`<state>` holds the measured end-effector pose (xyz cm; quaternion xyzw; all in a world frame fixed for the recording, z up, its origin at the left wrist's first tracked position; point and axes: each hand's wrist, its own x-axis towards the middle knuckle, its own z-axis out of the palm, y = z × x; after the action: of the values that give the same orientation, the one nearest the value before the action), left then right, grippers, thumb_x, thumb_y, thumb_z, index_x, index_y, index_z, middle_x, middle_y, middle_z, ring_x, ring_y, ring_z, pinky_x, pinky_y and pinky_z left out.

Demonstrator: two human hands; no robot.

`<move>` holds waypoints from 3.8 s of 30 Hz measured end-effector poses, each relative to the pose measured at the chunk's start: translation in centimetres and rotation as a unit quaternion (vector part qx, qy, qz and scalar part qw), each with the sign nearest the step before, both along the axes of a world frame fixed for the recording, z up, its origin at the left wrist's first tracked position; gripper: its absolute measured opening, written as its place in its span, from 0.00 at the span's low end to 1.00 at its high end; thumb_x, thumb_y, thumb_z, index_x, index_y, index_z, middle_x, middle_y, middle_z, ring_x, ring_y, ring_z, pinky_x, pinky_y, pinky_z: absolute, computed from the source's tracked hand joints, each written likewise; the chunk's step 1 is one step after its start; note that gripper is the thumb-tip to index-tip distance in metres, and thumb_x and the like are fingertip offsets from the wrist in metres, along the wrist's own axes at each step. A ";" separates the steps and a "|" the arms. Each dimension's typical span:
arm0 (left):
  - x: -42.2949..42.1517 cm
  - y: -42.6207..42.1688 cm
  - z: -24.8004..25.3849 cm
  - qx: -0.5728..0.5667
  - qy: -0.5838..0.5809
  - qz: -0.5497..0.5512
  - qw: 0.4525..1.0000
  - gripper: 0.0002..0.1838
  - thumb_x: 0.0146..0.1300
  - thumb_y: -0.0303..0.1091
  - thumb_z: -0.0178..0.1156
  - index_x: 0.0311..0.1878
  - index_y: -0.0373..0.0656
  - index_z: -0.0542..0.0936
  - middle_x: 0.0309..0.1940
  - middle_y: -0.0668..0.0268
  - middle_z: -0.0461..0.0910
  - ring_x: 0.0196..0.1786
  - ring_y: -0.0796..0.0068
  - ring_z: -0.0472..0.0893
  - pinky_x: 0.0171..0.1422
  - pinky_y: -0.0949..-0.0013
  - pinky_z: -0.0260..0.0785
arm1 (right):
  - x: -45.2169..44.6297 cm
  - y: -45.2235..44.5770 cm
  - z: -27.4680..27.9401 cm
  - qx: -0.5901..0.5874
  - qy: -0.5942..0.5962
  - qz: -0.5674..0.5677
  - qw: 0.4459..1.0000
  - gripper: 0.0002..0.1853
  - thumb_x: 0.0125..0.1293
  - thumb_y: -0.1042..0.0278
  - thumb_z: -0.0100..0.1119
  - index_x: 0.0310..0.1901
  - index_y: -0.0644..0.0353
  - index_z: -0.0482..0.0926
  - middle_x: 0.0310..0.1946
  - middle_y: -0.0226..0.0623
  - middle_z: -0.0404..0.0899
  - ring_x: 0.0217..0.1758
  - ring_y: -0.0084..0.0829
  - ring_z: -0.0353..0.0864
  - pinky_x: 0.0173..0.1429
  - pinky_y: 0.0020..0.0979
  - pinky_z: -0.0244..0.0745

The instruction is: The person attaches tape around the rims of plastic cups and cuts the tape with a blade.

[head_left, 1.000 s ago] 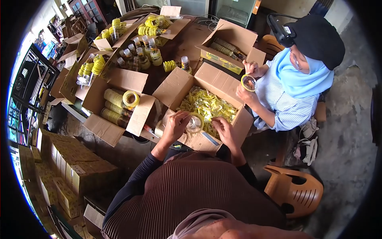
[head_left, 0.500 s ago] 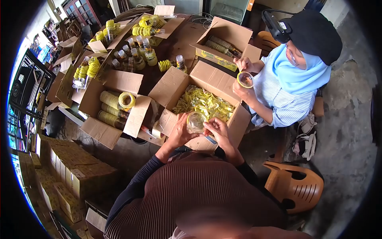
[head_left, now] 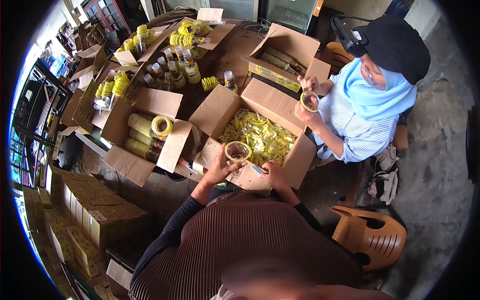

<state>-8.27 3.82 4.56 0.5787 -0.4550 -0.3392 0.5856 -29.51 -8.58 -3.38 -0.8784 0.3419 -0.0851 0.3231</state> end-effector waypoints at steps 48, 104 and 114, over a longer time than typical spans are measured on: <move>0.7 -1.1 1.7 0.069 -0.208 -0.084 0.972 0.36 0.45 0.32 0.72 0.59 0.35 0.70 0.50 0.51 0.79 0.56 0.53 0.79 0.60 0.61 0.70 | 0.2 -0.4 2.2 0.066 -0.046 -0.019 0.997 0.15 0.54 0.71 0.67 0.40 0.56 0.73 0.34 0.36 0.78 0.41 0.42 0.79 0.43 0.42 0.73; -3.4 2.4 -1.6 0.195 -0.254 -0.057 0.946 0.38 0.47 0.53 0.72 0.52 0.33 0.68 0.33 0.46 0.80 0.37 0.46 0.81 0.41 0.54 0.74 | 5.2 1.9 6.0 -0.051 -0.210 0.113 0.970 0.06 0.60 0.76 0.59 0.39 0.63 0.75 0.36 0.43 0.78 0.41 0.47 0.78 0.44 0.41 0.72; -3.3 1.3 -1.1 0.198 -0.287 -0.091 0.933 0.33 0.48 0.51 0.70 0.47 0.38 0.68 0.31 0.46 0.80 0.38 0.43 0.80 0.42 0.49 0.72 | 3.9 1.5 4.9 0.045 -0.230 0.051 0.971 0.08 0.61 0.76 0.58 0.42 0.66 0.76 0.36 0.47 0.79 0.38 0.47 0.80 0.44 0.40 0.74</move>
<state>-11.57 5.13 3.42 0.7119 -0.5781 -0.2930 0.2704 -25.63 -7.07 1.48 -0.8360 0.2171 -0.2527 0.4361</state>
